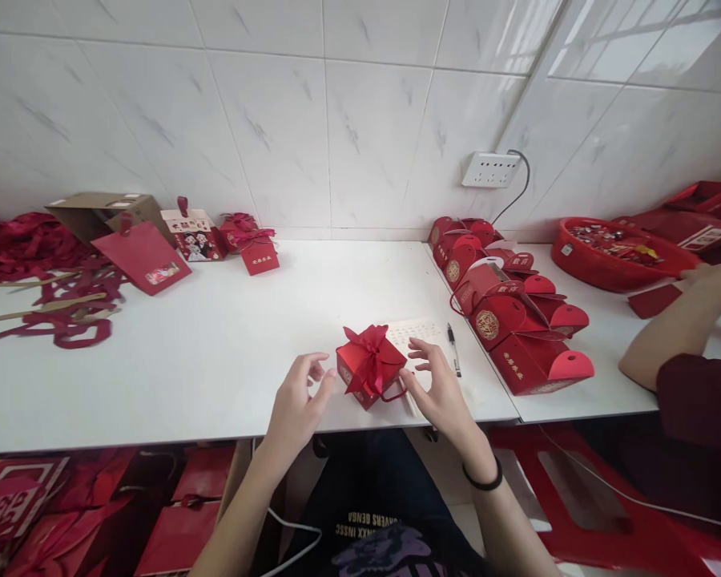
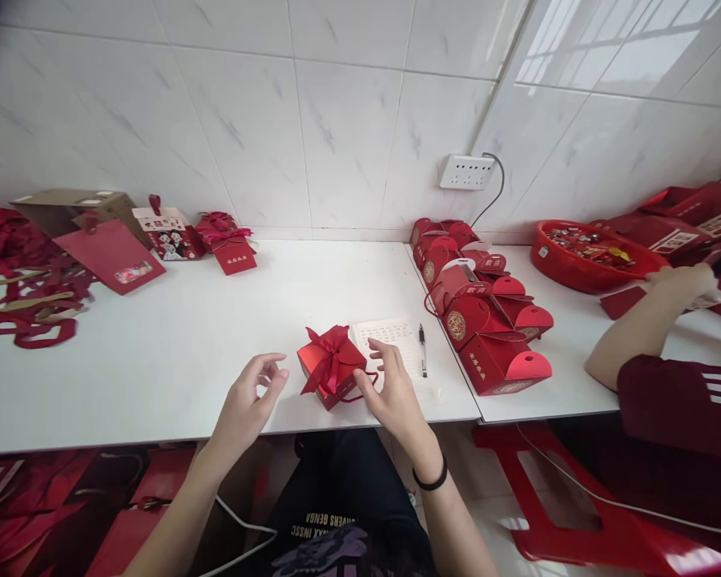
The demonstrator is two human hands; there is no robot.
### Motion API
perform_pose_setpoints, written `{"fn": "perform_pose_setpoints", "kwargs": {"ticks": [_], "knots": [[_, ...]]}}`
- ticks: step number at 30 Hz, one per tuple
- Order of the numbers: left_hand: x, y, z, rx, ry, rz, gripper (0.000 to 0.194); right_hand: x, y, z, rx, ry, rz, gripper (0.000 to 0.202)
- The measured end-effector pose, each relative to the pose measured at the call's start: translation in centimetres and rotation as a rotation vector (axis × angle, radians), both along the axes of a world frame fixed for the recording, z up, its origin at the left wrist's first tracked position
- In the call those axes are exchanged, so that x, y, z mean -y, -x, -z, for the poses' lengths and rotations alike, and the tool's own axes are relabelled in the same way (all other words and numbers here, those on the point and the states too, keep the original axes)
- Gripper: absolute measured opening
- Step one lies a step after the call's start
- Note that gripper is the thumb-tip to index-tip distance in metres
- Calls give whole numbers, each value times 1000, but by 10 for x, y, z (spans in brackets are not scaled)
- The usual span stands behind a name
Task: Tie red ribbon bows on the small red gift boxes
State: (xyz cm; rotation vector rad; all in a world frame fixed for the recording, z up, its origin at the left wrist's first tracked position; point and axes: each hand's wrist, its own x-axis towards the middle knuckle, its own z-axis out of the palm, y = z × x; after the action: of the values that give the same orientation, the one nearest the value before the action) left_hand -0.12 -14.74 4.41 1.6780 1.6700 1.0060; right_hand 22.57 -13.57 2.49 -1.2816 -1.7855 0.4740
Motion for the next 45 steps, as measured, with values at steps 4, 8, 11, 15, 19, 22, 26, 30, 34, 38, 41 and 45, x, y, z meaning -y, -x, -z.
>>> {"fn": "perform_pose_setpoints", "kwargs": {"ticks": [4, 8, 11, 15, 19, 22, 26, 30, 34, 38, 41, 45], "knots": [[-27, -10, 3, -28, -117, 107, 43, 11, 14, -8, -8, -106, 69, 20], [-51, -21, -1, 46, -47, 219, 45, 24, 30, -10, -5, -97, -37, 17], [-62, -26, -4, 133, 19, 234, 31, 32, 42, -10, 103, -256, -118, 9], [-63, -24, -3, 174, 26, 223, 21, 31, 53, -6, 354, -420, -125, 24], [-55, -15, 1, 178, 55, 222, 21, 22, 48, 4, 271, -465, -120, 27], [-49, -7, 4, 231, 95, 201, 23, 16, 39, 10, 136, -459, -198, 26], [-49, 1, 11, 245, 93, 149, 25, 13, 26, 11, 7, -441, -214, 26], [-53, 8, 16, 225, 69, 106, 26, 10, 7, 11, 32, -434, -56, 21], [-54, 17, 22, 207, 76, 58, 27, 8, -19, 18, 109, -422, 71, 17], [-53, 29, 31, 116, 71, 7, 25, 7, -40, 25, 177, -411, 142, 13], [-52, 42, 37, 12, 64, -34, 25, 7, -49, 27, 205, -395, 168, 14], [-50, 63, 39, -109, 51, -133, 26, 6, -60, 31, 214, -375, 191, 13]]}}
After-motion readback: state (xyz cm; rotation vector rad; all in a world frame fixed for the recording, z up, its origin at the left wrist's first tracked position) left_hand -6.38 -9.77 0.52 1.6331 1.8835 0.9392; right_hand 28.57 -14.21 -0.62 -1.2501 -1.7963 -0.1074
